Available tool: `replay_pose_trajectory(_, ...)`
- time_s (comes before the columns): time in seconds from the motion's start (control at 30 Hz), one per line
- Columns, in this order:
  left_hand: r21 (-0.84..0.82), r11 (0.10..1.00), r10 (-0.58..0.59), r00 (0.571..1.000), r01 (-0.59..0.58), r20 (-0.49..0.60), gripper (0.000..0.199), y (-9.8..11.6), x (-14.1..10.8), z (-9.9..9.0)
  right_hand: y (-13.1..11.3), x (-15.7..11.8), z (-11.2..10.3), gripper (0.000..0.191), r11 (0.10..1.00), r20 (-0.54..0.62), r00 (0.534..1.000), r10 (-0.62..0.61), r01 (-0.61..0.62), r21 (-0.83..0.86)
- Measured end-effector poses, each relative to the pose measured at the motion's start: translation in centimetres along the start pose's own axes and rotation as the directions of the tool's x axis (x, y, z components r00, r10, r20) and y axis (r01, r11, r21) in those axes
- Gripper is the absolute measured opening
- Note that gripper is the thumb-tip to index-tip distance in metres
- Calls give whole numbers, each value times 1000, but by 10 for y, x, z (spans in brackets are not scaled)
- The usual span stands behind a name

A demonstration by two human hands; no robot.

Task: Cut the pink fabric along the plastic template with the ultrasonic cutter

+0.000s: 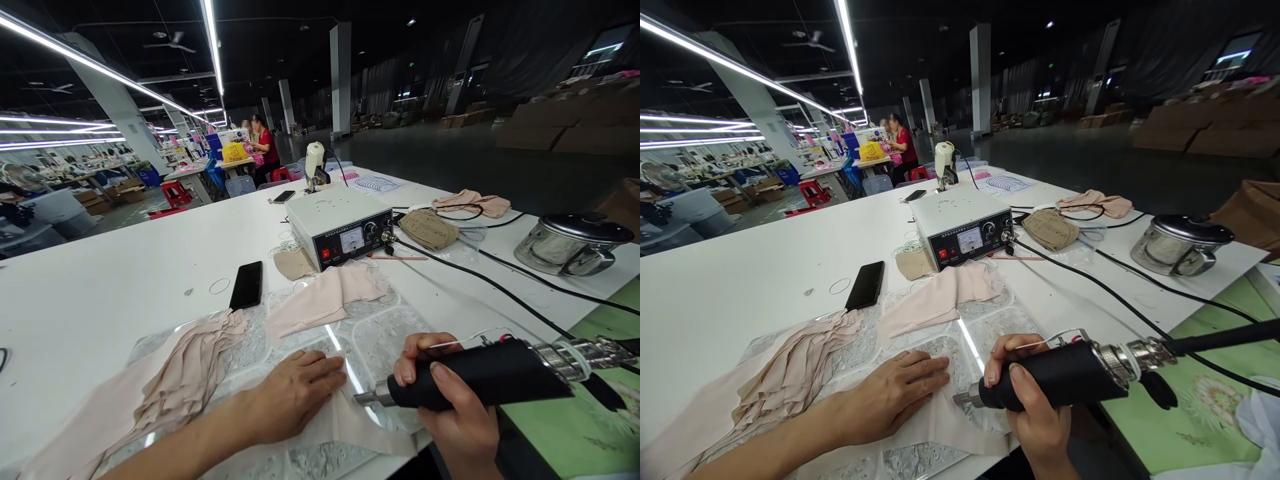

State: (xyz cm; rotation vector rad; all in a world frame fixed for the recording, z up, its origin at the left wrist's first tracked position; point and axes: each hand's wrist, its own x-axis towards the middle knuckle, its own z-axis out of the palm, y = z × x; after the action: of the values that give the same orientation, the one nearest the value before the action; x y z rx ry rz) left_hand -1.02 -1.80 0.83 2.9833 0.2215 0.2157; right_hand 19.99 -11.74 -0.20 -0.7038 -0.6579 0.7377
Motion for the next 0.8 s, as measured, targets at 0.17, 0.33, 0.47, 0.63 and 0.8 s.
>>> replay_pose_trajectory(0.17, 28, 1000, 1, 1000, -2, 26, 37, 1, -2, 2, 4, 11, 6, 7, 992, -90, 987, -130, 129, -16)
replay_pose_trajectory(0.33, 33, 999, 19, 1000, -19, 6, 36, 2, -3, 2, 19, 19, 14, 7, 979, -75, 977, -199, 195, -60)
replay_pose_trajectory(0.47, 23, 999, 38, 999, -37, -29, 35, 2, -3, 2, 27, 21, 19, 8, 976, -42, 978, -206, 202, -82)
replay_pose_trajectory(0.63, 10, 999, 51, 997, -50, -64, 34, 2, -4, 6, 27, 21, 20, 10, 975, -25, 980, -199, 196, -101)
replay_pose_trajectory(0.8, 24, 997, 76, 991, -74, -107, 32, 3, 0, 11, 27, 20, 20, 9, 977, -40, 981, -187, 182, -108)
